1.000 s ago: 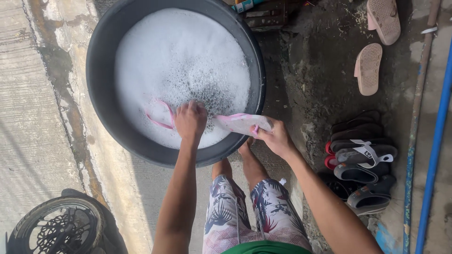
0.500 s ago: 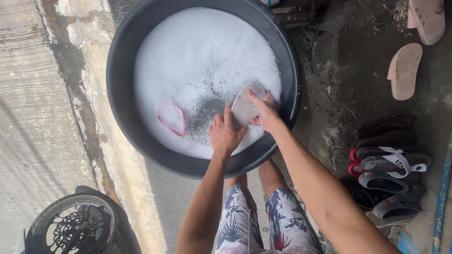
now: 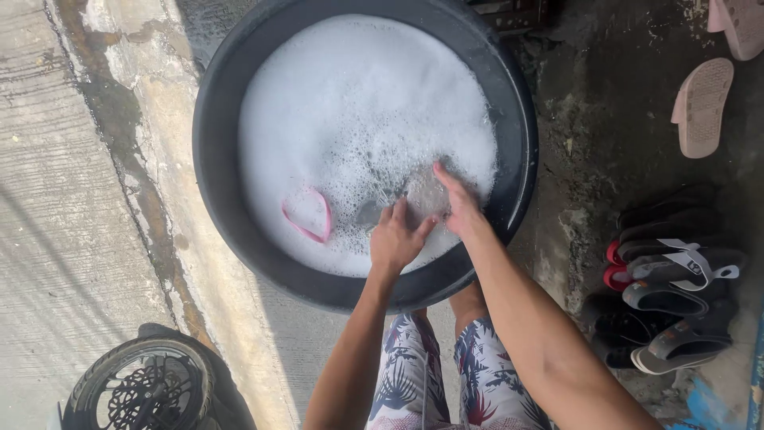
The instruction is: The person is scrubbing a pair of pink and white flip-flops with a small brush in a basin of soapy water.
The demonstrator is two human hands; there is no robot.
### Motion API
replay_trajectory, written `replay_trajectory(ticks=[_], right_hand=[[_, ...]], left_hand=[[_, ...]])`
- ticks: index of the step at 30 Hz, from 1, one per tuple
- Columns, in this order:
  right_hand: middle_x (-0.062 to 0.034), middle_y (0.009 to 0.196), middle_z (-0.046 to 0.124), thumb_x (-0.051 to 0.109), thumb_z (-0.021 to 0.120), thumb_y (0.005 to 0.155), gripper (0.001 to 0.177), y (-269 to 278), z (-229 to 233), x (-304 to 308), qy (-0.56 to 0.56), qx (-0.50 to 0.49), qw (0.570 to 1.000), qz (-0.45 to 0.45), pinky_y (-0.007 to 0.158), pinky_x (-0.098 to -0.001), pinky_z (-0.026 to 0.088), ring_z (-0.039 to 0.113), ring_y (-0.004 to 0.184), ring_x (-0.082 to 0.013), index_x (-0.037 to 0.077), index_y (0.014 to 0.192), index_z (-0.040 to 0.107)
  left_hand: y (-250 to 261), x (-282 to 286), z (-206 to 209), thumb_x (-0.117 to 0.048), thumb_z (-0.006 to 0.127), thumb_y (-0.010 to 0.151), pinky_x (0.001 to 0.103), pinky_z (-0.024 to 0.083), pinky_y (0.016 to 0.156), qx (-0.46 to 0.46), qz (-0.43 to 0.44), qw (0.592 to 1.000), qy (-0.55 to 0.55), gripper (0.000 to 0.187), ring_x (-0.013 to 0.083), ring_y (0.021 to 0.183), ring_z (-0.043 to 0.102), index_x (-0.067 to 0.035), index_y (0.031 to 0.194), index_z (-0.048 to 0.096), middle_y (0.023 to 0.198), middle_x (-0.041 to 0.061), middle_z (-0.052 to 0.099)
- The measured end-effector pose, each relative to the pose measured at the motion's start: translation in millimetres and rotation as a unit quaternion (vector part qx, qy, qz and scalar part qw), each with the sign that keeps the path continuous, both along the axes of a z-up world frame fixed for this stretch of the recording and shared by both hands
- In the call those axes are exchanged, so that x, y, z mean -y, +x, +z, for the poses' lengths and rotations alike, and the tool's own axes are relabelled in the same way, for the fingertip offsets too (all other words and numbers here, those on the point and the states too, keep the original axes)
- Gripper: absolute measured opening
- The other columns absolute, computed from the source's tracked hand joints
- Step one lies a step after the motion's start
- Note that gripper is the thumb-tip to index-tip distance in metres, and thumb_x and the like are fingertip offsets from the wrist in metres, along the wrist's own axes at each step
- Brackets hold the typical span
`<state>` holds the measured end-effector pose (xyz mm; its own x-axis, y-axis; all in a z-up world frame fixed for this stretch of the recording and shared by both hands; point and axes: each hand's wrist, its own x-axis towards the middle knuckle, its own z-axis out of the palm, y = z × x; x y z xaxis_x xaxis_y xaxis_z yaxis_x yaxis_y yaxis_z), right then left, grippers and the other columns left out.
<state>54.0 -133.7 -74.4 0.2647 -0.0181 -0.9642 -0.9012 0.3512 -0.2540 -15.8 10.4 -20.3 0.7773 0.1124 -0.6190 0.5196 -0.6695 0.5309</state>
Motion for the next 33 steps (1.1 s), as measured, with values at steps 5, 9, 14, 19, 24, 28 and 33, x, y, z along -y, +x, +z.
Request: replay_trajectory(ticks=[5,9,14,19,24,28,33], right_hand=[[-0.0175,0.128,0.067,0.025,0.077,0.086,0.053,-1.9,2.0,10.8,0.041,0.065,0.997,-0.019,0.098,-0.0497,0.057,0.066,0.117,-0.0306,0.002,0.132,0.063],[-0.0176,0.117,0.069,0.005,0.074,0.082,0.044,13.7,65.6,20.3,0.092,0.127,0.987,-0.027,0.091,-0.0479,0.061,0.07,0.107,-0.0294,0.002,0.125,0.064],[-0.017,0.112,0.071,0.012,0.069,0.084,0.042,14.5,113.2,34.8,0.168,0.12,0.975,-0.076,0.089,-0.0476,0.06,0.071,0.104,-0.0289,0.0,0.123,0.062],[-0.0135,0.118,0.065,0.003,0.066,0.092,0.039,-31.3,66.1,53.8,0.231,0.165,0.957,-0.063,0.092,-0.0428,0.055,0.066,0.107,-0.0248,0.001,0.13,0.058],[-0.0123,0.114,0.069,-0.001,0.057,0.086,0.04,-28.4,89.6,69.5,0.206,0.181,0.954,-0.12,0.097,-0.0422,0.06,0.069,0.11,-0.0243,0.001,0.127,0.059],[-0.0097,0.11,0.069,0.002,0.057,0.081,0.047,-15.1,149.1,74.8,0.165,0.227,0.96,-0.024,0.086,-0.048,0.063,0.07,0.101,-0.0239,0.006,0.128,0.055],[-0.0224,0.119,0.065,0.012,0.063,0.085,0.061,-20.3,142.1,112.4,0.156,0.265,0.95,0.045,0.085,-0.0524,0.065,0.073,0.091,-0.0294,-0.003,0.141,0.047]], left_hand=[[-44.9,-40.9,-66.6,-0.044,0.067,0.098,0.051,0.049,0.097,0.065,-0.012,0.997,0.045,0.037,0.0424,0.114,0.062,-0.013,0.117,0.065,0.124,0.023,0.064],[-25.1,-41.2,-14.8,-0.048,0.078,0.079,0.06,0.04,0.099,-0.116,-0.13,0.984,0.044,0.071,0.0442,0.115,0.06,-0.009,0.131,0.049,0.123,0.024,0.06],[-52.9,-18.7,-35.2,-0.044,0.076,0.081,0.057,0.047,0.097,-0.055,-0.093,0.994,-0.025,0.068,0.0476,0.114,0.062,-0.01,0.131,0.046,0.121,0.027,0.061],[-42.5,0.2,-22.8,-0.04,0.07,0.084,0.055,0.051,0.098,-0.12,-0.129,0.983,-0.048,0.075,0.049,0.114,0.064,-0.014,0.146,0.035,0.122,0.03,0.062],[-38.4,7.6,-13.2,-0.028,0.063,0.086,0.054,0.047,0.104,-0.005,-0.23,0.969,0.092,0.084,0.0433,0.127,0.057,-0.019,0.16,0.024,0.14,0.024,0.051],[-46.5,12.1,-59.9,-0.036,0.064,0.09,0.056,0.048,0.097,-0.064,-0.148,0.987,0.021,0.073,0.0504,0.122,0.056,-0.011,0.149,0.029,0.132,0.032,0.053],[-34.1,42.1,3.7,-0.031,0.055,0.093,0.049,0.057,0.086,0.019,0.224,0.959,-0.173,0.062,0.045,0.092,0.075,-0.007,0.148,0.043,0.102,0.033,0.073]])
